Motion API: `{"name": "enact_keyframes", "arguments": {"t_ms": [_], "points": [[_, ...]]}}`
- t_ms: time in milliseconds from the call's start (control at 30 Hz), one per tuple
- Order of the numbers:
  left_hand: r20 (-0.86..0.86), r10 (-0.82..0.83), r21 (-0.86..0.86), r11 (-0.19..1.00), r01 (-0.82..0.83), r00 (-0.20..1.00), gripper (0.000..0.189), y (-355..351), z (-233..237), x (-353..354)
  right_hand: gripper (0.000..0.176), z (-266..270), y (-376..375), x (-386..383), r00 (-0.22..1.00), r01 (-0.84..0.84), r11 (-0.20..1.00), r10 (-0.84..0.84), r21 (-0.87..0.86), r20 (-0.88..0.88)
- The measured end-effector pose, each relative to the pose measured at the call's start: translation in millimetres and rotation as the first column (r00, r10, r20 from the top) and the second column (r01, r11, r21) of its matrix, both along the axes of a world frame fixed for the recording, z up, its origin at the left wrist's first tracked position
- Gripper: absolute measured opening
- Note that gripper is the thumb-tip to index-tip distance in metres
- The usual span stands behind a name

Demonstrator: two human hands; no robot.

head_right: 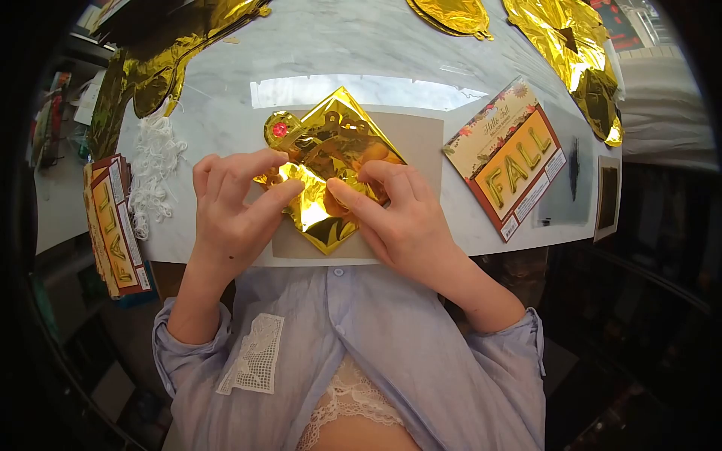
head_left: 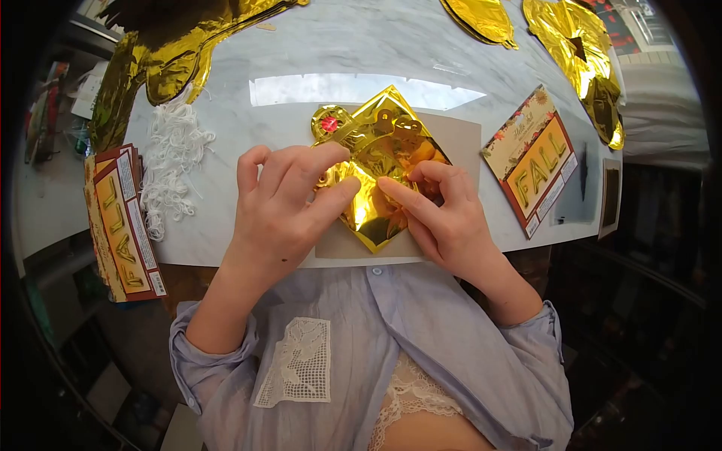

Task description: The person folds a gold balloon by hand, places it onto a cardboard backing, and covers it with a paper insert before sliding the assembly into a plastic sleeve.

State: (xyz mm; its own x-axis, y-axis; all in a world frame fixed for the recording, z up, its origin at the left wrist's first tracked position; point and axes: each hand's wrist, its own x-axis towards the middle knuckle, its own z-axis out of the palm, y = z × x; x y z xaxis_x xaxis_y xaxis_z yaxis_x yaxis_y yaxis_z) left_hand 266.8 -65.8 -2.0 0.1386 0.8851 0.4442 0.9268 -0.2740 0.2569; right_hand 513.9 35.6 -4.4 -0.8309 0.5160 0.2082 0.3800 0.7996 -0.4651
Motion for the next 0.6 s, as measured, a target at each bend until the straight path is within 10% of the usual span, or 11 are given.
{"name": "enact_keyframes", "arguments": {"t_ms": [367, 600], "points": [[-0.094, -0.062, -0.121, 0.991, 0.051, 0.994, 0.027, -15, 6, -3, 0.062, 7, 5, -6, 0.997, -0.042, 0.998, 0.038, 0.052, 0.062], [-0.075, -0.083, -0.337, 0.94, 0.053, 0.994, 0.06, -35, 13, 1, 0.057, 10, 8, -7, 0.987, -0.063, 0.998, 0.059, 0.027, 0.151]]}}
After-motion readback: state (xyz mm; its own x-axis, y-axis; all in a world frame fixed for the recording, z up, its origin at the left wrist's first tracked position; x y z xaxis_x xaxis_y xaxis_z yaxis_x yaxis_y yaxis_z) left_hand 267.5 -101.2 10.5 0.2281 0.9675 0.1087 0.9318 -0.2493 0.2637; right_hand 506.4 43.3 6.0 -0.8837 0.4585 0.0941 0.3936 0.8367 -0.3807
